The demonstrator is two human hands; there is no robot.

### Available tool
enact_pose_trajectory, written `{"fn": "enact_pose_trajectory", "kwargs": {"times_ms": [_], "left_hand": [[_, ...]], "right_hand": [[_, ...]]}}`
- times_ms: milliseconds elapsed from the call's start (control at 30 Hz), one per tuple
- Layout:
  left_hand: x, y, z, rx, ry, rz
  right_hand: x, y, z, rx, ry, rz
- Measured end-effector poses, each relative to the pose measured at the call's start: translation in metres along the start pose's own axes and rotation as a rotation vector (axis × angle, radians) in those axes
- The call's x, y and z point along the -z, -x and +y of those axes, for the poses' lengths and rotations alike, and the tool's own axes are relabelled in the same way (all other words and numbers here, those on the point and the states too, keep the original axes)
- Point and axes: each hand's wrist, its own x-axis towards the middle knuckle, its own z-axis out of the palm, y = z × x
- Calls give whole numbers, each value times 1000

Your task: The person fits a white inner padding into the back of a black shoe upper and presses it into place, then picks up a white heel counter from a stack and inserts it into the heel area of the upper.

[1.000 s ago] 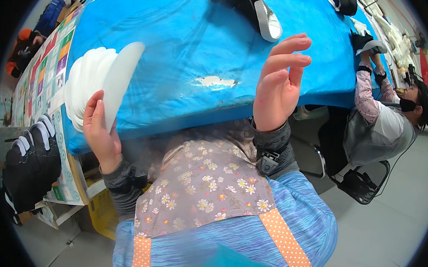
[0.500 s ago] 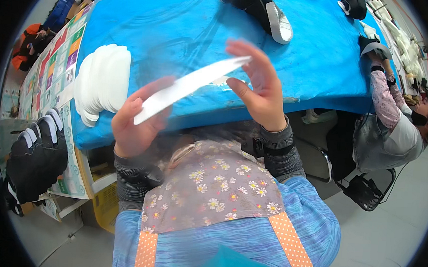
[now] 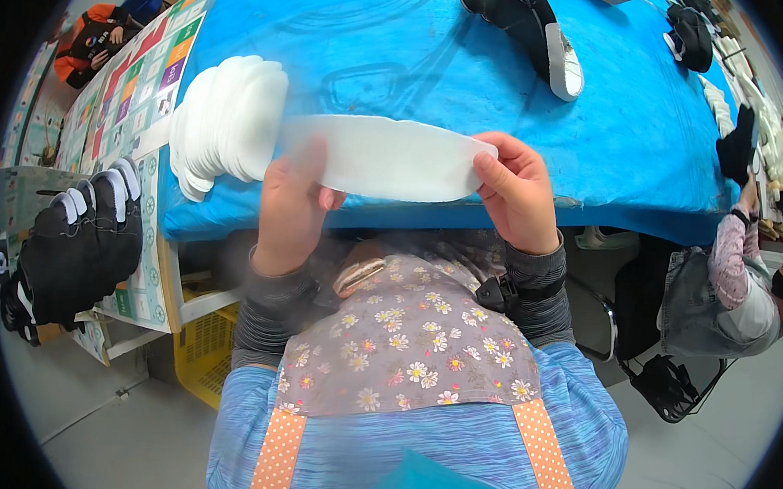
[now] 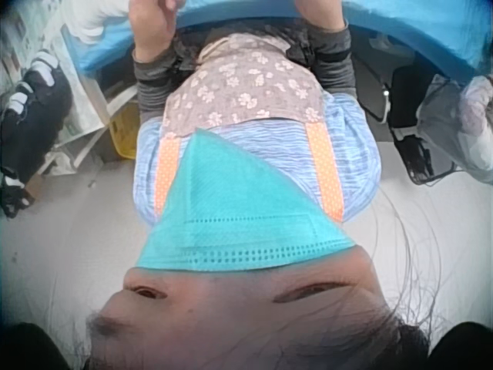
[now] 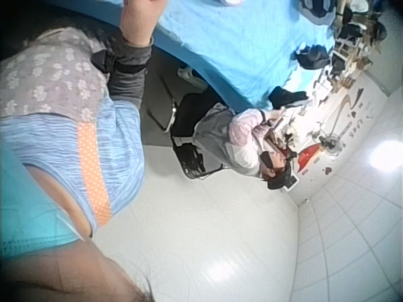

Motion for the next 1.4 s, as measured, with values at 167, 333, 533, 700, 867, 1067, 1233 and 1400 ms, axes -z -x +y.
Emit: {"fn": "enact_pose_trajectory", "kwargs": {"times_ms": [167, 333, 533, 700, 867, 1067, 1233, 1400], "left_hand": [[3, -3, 1, 126, 252, -97], [15, -4, -5, 29, 240, -155], [-22, -13, -20, -496, -556, 82], [-28, -30, -33, -769, -941, -10], [-65, -39, -39, -961, -1340, -59], [-107, -50, -35, -1001, -1323, -230], [-141, -57, -38, -1024, -1298, -402], [-171, -74, -28, -775, -1135, -889]], "right_hand": [[4, -1, 10, -132, -246, -149], [-3, -3, 10, -128, -206, -130], [-16, -11, 22, -15, 303, 200], [-27, -7, 23, 7, 341, 186], [-12, 0, 11, 102, 470, 154], [12, 17, -3, 10, 438, 263], [35, 42, -22, 56, 526, 297], [74, 67, -23, 73, 353, 413]]}}
